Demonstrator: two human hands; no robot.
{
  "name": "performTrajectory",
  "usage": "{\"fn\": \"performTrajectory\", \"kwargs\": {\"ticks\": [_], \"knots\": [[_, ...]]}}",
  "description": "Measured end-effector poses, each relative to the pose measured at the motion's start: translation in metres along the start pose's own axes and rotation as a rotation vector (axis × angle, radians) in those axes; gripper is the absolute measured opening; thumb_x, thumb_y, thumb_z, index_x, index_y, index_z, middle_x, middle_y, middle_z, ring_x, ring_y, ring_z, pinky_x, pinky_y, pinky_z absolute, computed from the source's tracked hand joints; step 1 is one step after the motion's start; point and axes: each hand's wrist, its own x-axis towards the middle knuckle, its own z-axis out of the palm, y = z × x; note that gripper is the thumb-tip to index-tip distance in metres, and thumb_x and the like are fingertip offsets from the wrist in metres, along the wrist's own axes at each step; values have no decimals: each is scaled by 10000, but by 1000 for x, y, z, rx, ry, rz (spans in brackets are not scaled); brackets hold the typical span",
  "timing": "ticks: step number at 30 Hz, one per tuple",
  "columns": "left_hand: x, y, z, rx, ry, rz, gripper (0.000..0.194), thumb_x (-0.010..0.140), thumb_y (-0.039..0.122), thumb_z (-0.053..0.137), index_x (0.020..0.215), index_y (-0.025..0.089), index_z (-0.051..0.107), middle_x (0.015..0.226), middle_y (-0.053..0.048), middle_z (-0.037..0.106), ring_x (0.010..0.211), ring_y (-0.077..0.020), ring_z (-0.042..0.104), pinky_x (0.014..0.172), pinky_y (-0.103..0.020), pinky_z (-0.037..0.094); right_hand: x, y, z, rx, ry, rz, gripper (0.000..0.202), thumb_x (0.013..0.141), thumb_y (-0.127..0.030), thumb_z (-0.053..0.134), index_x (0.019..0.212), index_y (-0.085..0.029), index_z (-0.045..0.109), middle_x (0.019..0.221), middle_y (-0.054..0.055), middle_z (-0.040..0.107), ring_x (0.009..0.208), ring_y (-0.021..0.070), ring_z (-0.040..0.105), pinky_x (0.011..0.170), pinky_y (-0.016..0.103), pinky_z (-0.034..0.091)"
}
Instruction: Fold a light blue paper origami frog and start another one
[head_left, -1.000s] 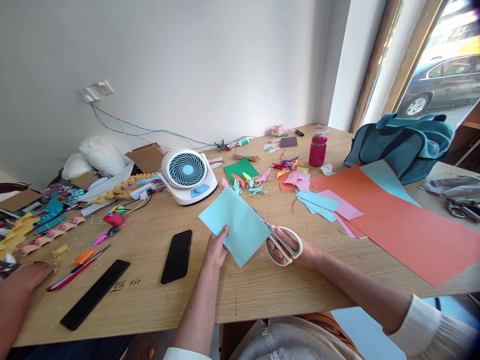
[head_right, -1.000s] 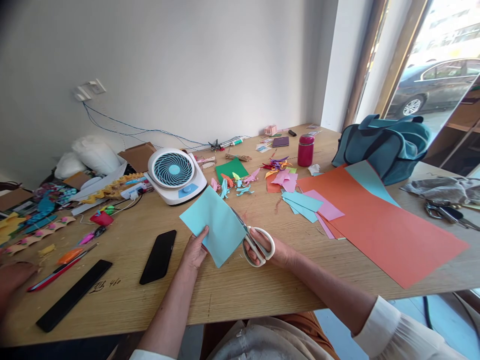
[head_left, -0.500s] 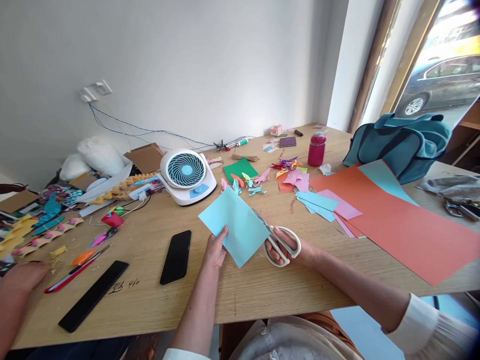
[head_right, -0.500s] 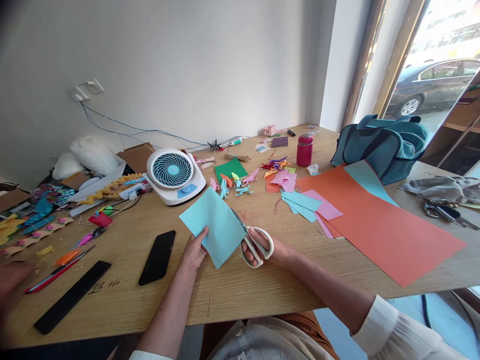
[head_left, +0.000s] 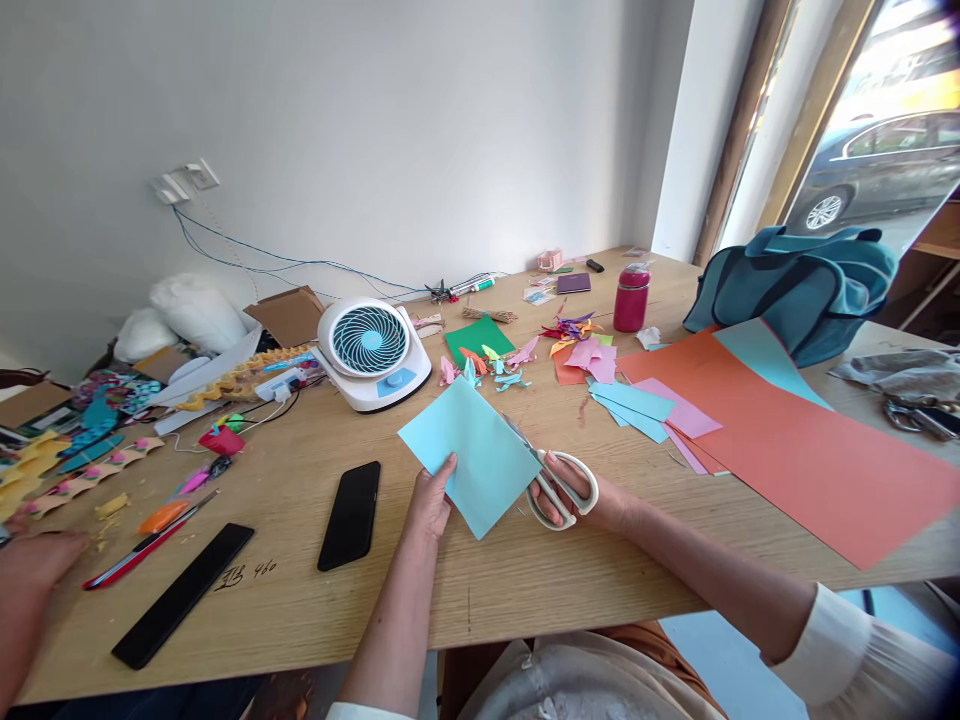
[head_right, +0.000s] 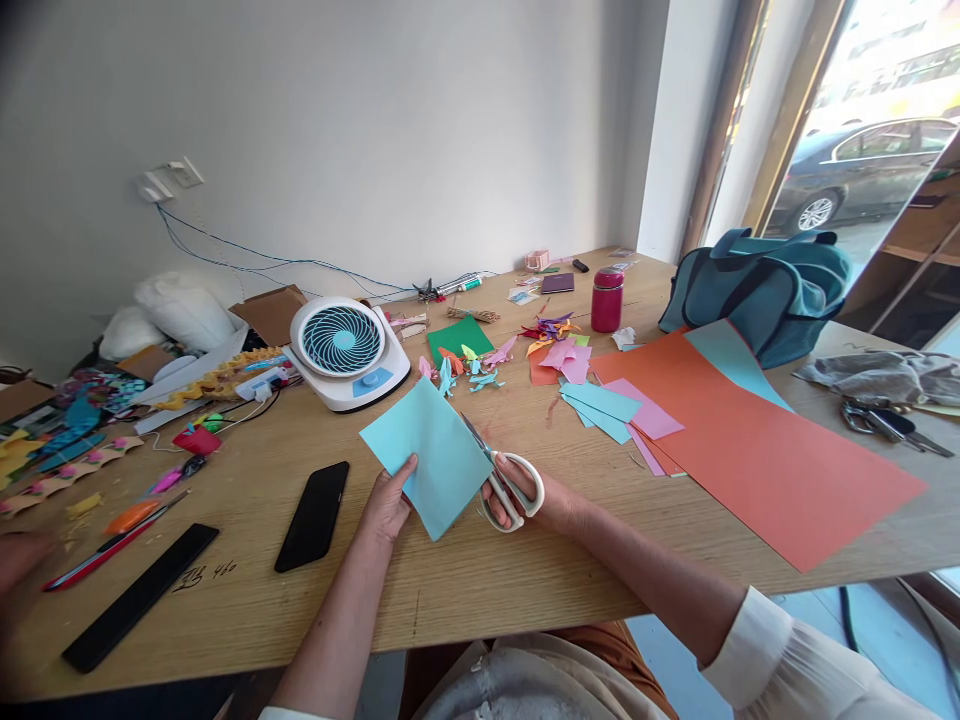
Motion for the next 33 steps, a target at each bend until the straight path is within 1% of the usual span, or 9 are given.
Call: {"fn": "performTrajectory", "kwargs": {"ticks": [4, 8, 11, 15, 20, 24, 28, 31, 33], "knots": [[-1, 1, 1, 0, 7, 2, 411, 638, 247, 849, 1009, 139, 711, 1095, -113, 728, 1037, -267, 673, 873, -346, 546, 0, -4, 3, -13, 9, -28, 547, 952, -637, 311, 842, -189, 606, 481, -10, 518, 411, 116, 388, 435, 289, 264], [-1, 2, 1, 1, 8, 9, 387, 645, 243, 843, 996, 139, 716, 1095, -112, 728, 1035, -263, 674, 879, -347, 542, 2, 0, 2, -6, 13, -43, 542, 951, -636, 324, 794, -184, 580, 429, -28, 493, 377, 101, 366, 421, 279, 264], [-1, 2, 1, 5, 8, 11, 364, 654, 238, 836, 985, 143, 718, 1081, -107, 734, 1008, -257, 683, 860, -346, 548, 3, 3, 0, 2, 19, -47, 539, 950, -636, 330, 797, -179, 570, 426, -32, 491, 373, 92, 366, 415, 263, 265], [0, 2, 1, 5, 6, 14, 352, 657, 233, 831, 979, 148, 718, 1078, -103, 735, 997, -251, 687, 859, -343, 549, 1, 0, 1, 8, 17, -33, 535, 941, -647, 345, 808, -177, 564, 437, -36, 486, 388, 86, 363, 428, 251, 274], [0, 0, 0, 11, -8, 11, 359, 646, 239, 838, 971, 150, 716, 1049, -97, 744, 975, -245, 695, 878, -348, 544, -2, -6, 5, -6, 20, 5, 556, 936, -663, 329, 834, -174, 574, 471, -23, 518, 404, 93, 383, 423, 250, 269], [1, 0, -2, 17, -17, 11, 373, 634, 257, 847, 964, 144, 713, 1013, -102, 750, 955, -249, 700, 874, -354, 544, -1, -4, 4, -11, 27, 0, 581, 924, -683, 331, 842, -170, 592, 481, -15, 526, 411, 100, 395, 419, 259, 268], [1, 1, -3, 26, -27, 16, 378, 626, 279, 852, 950, 138, 717, 995, -103, 753, 927, -244, 706, 869, -347, 543, -1, -3, 3, -7, 9, 7, 597, 894, -723, 340, 850, -189, 602, 497, -2, 539, 421, 118, 400, 417, 280, 274], [-1, 2, -2, 34, -43, 23, 402, 617, 274, 858, 965, 131, 717, 1022, -112, 746, 972, -254, 696, 912, -361, 527, -1, -5, 3, 7, -6, 4, 598, 879, -741, 347, 836, -202, 601, 506, 6, 545, 432, 128, 404, 430, 293, 290], [-3, 2, 0, 37, -47, 27, 416, 611, 270, 861, 975, 133, 715, 1042, -114, 742, 1011, -262, 684, 941, -371, 514, 0, -6, 4, 14, -10, -6, 584, 892, -725, 344, 833, -200, 596, 507, 2, 544, 431, 126, 400, 439, 294, 288]]}}
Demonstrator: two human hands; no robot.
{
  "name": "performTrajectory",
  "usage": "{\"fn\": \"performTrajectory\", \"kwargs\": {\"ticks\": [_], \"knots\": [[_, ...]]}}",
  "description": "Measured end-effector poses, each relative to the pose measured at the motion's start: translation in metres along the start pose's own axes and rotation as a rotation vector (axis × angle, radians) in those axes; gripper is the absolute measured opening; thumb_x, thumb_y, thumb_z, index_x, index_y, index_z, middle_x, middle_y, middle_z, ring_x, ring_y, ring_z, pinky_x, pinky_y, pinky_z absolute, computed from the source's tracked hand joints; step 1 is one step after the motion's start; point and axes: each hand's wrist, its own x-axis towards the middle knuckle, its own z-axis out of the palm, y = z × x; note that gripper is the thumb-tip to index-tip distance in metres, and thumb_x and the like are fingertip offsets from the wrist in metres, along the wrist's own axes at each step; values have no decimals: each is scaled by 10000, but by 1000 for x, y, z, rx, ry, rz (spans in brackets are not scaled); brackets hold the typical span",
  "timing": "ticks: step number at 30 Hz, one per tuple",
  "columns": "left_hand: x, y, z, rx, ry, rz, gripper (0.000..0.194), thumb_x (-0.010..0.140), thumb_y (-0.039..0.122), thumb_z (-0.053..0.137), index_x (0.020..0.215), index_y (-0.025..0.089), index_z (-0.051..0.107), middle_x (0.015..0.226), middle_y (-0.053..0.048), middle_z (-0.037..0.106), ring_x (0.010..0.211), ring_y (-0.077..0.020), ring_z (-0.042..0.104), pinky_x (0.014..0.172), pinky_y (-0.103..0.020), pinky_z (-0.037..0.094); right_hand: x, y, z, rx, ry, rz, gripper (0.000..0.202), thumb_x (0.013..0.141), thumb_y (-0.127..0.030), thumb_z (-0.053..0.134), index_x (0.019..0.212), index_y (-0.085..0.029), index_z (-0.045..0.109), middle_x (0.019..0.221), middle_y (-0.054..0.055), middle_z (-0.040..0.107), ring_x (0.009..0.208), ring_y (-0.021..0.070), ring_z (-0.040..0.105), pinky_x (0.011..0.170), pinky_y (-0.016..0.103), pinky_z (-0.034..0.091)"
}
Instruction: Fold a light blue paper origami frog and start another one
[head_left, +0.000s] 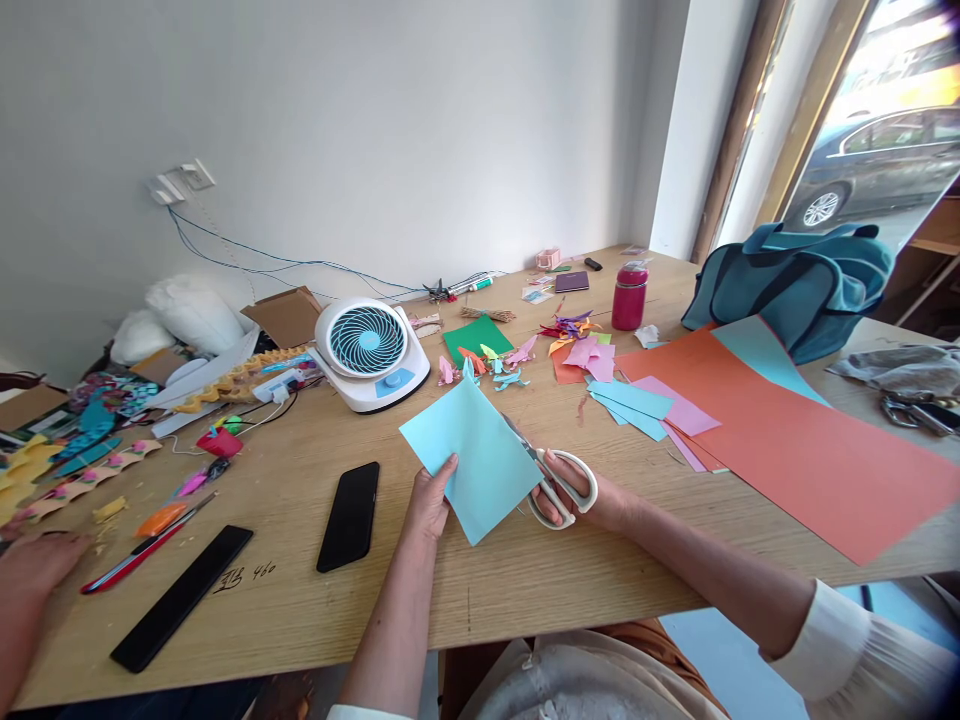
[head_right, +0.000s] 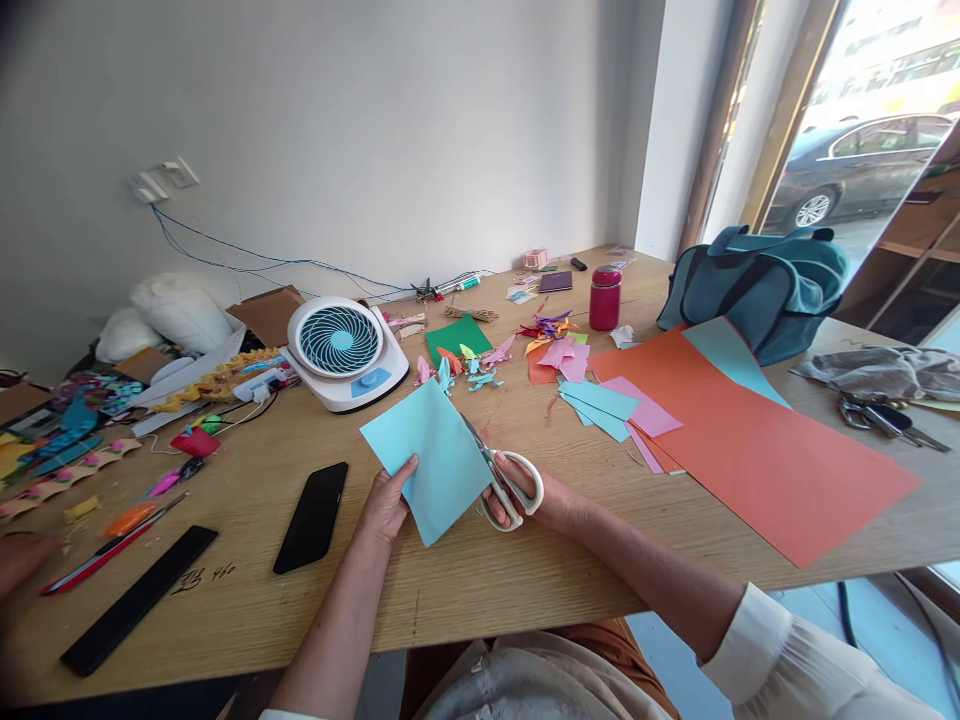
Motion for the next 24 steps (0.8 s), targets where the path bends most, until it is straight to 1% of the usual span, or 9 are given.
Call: {"fn": "performTrajectory", "kwargs": {"ticks": [5, 12, 20, 24], "knots": [[-1, -1, 2, 5, 14, -16, 431, 587, 274, 875, 962, 135, 713, 1027, -110, 746, 1045, -274, 671, 966, -383, 502, 1, 0, 1, 7, 5, -30, 562, 937, -667, 306, 839, -197, 597, 508, -1, 542, 425, 121, 389, 449, 294, 258], [0, -2, 3, 2, 21, -21, 422, 580, 272, 877, 945, 141, 712, 1005, -98, 751, 1004, -270, 685, 938, -384, 516, 1, -1, 4, 22, 39, -49, 551, 937, -660, 329, 785, -188, 567, 449, -29, 479, 387, 96, 327, 436, 285, 225], [1, -3, 3, 3, 15, -21, 381, 606, 261, 861, 940, 152, 713, 1021, -97, 749, 1035, -271, 677, 948, -385, 517, -1, -3, 5, 12, 54, -35, 523, 936, -655, 347, 802, -198, 563, 459, -27, 463, 420, 111, 336, 460, 291, 240], [-1, -4, 4, 6, -1, -14, 405, 599, 271, 866, 953, 150, 713, 1022, -102, 748, 1041, -275, 675, 957, -388, 511, -1, -5, 6, -39, 43, -44, 574, 925, -693, 300, 735, -207, 540, 471, -15, 474, 431, 120, 341, 465, 300, 258]]}}
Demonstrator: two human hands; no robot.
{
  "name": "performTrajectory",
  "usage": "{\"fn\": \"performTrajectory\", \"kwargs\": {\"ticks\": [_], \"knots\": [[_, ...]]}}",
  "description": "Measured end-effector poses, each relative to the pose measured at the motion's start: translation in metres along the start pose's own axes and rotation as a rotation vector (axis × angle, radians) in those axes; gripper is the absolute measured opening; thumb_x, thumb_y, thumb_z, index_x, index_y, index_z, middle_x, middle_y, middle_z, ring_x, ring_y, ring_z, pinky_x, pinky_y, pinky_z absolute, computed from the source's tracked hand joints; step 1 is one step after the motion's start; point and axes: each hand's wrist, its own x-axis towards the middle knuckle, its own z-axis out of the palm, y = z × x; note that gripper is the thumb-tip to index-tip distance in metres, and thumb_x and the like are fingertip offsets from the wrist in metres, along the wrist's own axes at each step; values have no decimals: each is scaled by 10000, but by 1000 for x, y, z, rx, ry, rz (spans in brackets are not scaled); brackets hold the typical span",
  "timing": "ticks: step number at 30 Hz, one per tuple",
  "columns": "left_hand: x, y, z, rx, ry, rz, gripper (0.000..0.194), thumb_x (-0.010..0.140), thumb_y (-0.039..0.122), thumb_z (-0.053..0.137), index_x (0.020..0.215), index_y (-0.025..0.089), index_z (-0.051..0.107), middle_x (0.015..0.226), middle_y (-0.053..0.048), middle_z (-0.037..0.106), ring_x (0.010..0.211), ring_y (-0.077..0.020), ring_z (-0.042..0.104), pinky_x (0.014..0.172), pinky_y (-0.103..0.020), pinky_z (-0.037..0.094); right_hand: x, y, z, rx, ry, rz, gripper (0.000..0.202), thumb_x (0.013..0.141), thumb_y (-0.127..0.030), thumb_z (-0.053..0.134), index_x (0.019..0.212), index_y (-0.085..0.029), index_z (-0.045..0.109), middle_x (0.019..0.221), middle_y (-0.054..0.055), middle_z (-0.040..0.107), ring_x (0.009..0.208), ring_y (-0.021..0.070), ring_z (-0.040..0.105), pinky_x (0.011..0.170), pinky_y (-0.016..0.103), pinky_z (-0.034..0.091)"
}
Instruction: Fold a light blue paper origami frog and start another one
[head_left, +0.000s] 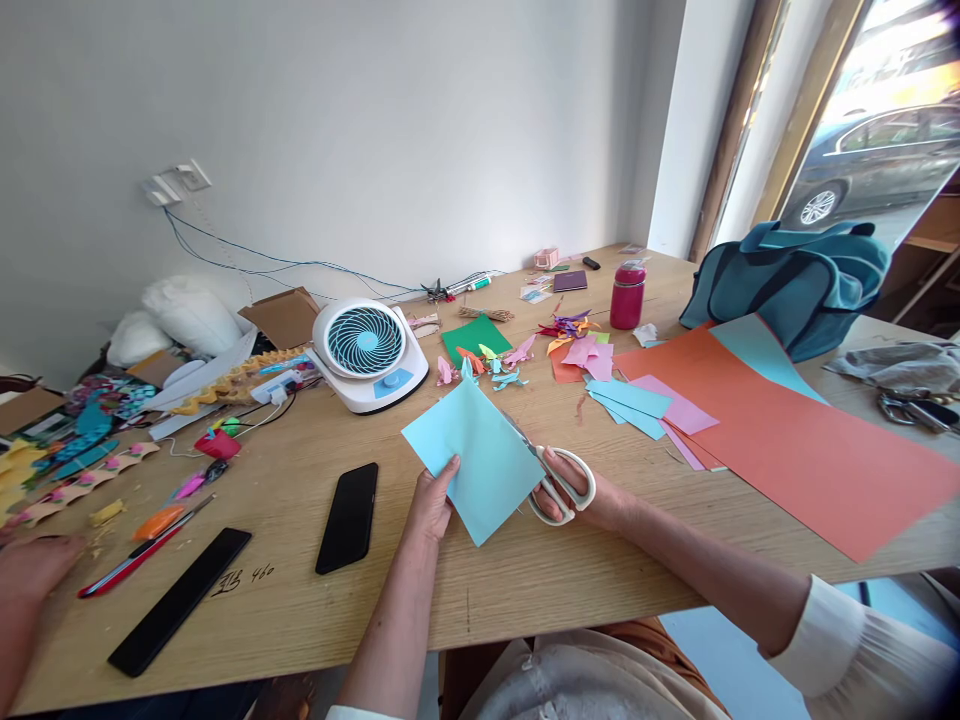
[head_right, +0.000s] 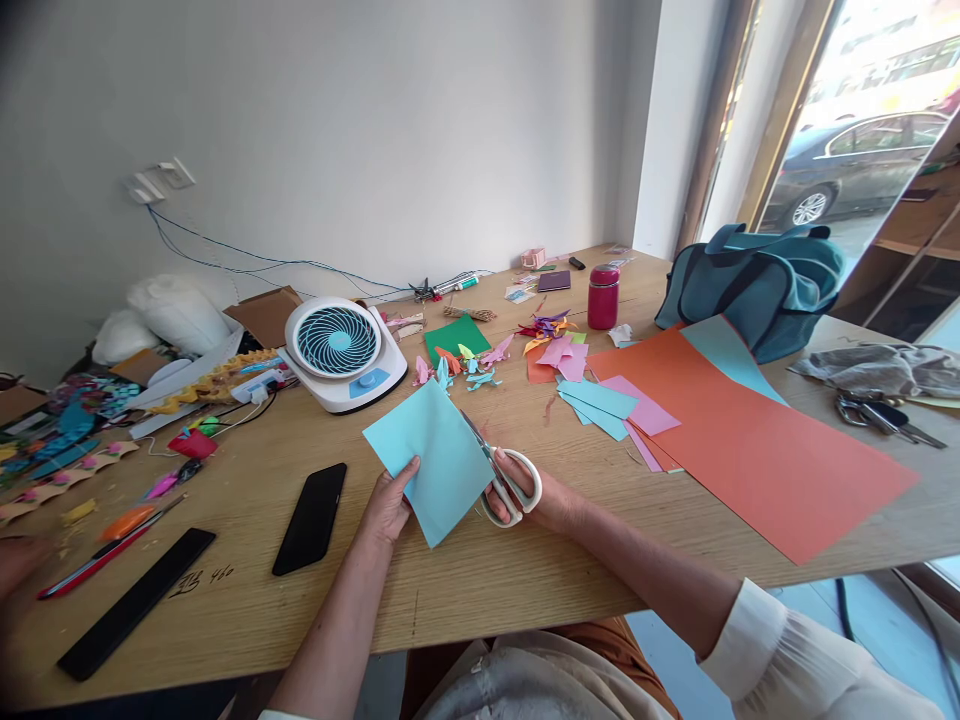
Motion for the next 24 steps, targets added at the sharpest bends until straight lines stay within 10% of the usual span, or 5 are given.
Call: {"fn": "performTrajectory", "kwargs": {"ticks": [24], "knots": [[-4, -5, 4, 32, -55, -13, 505, 552, 343, 895, 983, 143, 724, 1083, -110, 733, 1042, -283, 669, 915, -371, 521, 0, -8, 3, -35, -9, -50, 624, 950, -657, 246, 571, -227, 493, 483, 11, 438, 475, 144, 345, 518, 335, 306]]}}
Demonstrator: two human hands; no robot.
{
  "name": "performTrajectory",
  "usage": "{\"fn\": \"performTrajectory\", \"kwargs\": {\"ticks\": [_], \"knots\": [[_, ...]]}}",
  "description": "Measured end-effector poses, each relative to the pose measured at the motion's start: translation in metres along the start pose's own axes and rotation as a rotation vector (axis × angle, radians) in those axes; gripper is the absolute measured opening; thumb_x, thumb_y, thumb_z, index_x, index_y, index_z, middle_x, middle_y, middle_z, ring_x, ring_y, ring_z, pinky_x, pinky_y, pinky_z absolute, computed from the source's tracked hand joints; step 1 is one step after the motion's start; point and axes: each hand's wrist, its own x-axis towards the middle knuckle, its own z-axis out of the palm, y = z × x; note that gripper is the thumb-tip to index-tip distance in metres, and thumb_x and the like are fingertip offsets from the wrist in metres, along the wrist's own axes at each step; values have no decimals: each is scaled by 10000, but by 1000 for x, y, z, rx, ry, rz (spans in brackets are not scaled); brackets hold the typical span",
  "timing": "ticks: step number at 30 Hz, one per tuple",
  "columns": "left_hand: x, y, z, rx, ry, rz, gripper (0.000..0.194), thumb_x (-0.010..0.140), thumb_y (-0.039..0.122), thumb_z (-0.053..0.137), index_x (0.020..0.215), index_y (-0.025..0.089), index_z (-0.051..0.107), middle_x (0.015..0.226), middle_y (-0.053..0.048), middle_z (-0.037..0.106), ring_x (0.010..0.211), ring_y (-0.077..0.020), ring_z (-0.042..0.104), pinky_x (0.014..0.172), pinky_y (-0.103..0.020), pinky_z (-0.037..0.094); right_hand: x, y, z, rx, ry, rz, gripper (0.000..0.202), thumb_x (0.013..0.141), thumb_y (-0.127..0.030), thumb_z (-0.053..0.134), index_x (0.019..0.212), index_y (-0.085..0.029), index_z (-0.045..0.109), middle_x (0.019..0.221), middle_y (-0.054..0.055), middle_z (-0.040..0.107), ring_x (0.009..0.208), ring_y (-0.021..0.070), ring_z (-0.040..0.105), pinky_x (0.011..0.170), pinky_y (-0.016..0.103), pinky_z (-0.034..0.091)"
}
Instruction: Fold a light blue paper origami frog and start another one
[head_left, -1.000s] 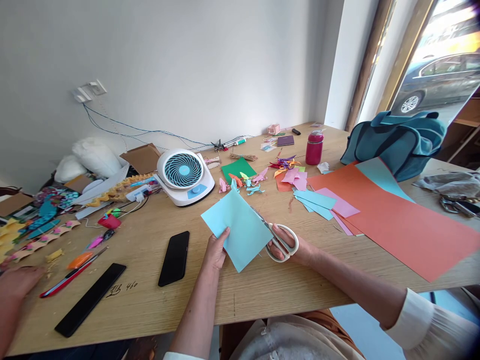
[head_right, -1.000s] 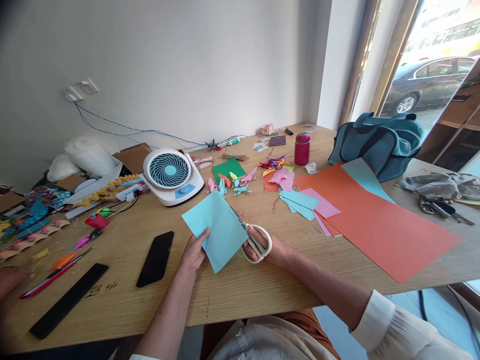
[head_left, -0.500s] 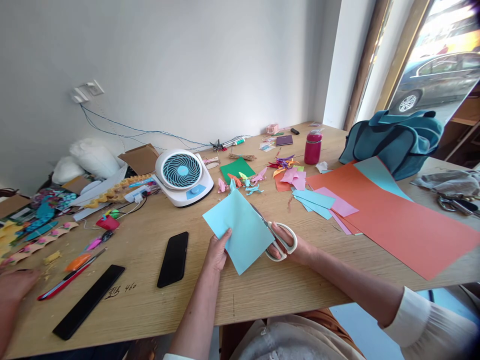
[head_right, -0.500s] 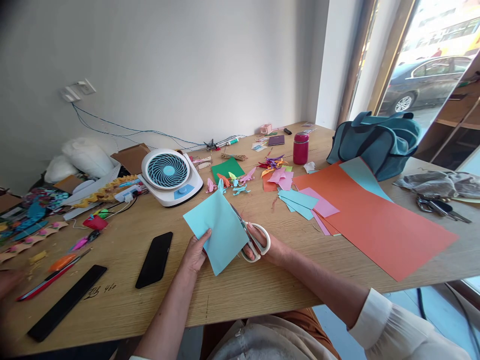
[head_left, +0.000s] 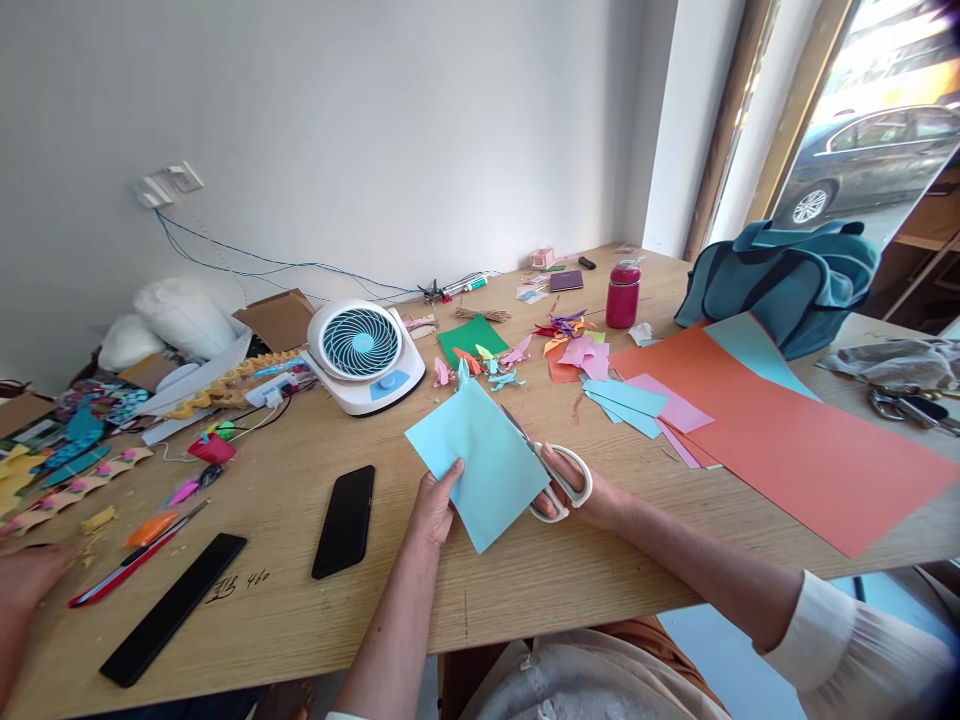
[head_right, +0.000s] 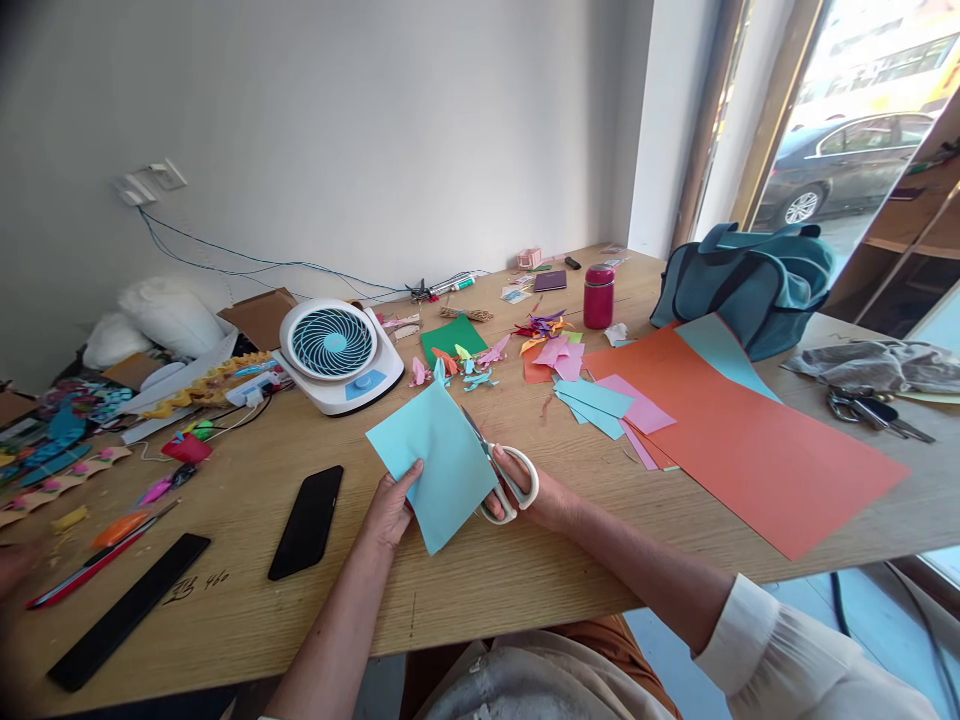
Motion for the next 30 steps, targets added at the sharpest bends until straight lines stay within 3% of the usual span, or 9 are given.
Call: {"fn": "performTrajectory", "kwargs": {"ticks": [8, 19, 30], "knots": [[-4, 2, 5, 2, -14, -16, 528, 544, 348, 897, 998, 145, 718, 1100, -113, 728, 1072, -290, 657, 943, -385, 504, -1, -2, 2, 39, 46, -5, 561, 964, -613, 276, 629, -238, 526, 491, 16, 438, 468, 153, 335, 513, 342, 261], [-5, 3, 8, -4, -9, 2, 551, 544, 353, 899, 1015, 137, 711, 1120, -117, 720, 1156, -316, 611, 1020, -429, 455, -2, -2, 0, -25, 37, -47, 622, 964, -622, 256, 517, -227, 434, 461, 4, 382, 469, 141, 322, 519, 342, 271], [-5, 2, 6, 24, -44, 14, 540, 553, 357, 892, 1011, 132, 714, 1136, -123, 713, 1155, -320, 610, 999, -420, 465, 1, 3, -1, 116, 57, 49, 541, 906, -690, 340, 691, -222, 506, 518, 6, 477, 471, 143, 387, 474, 310, 293]]}}
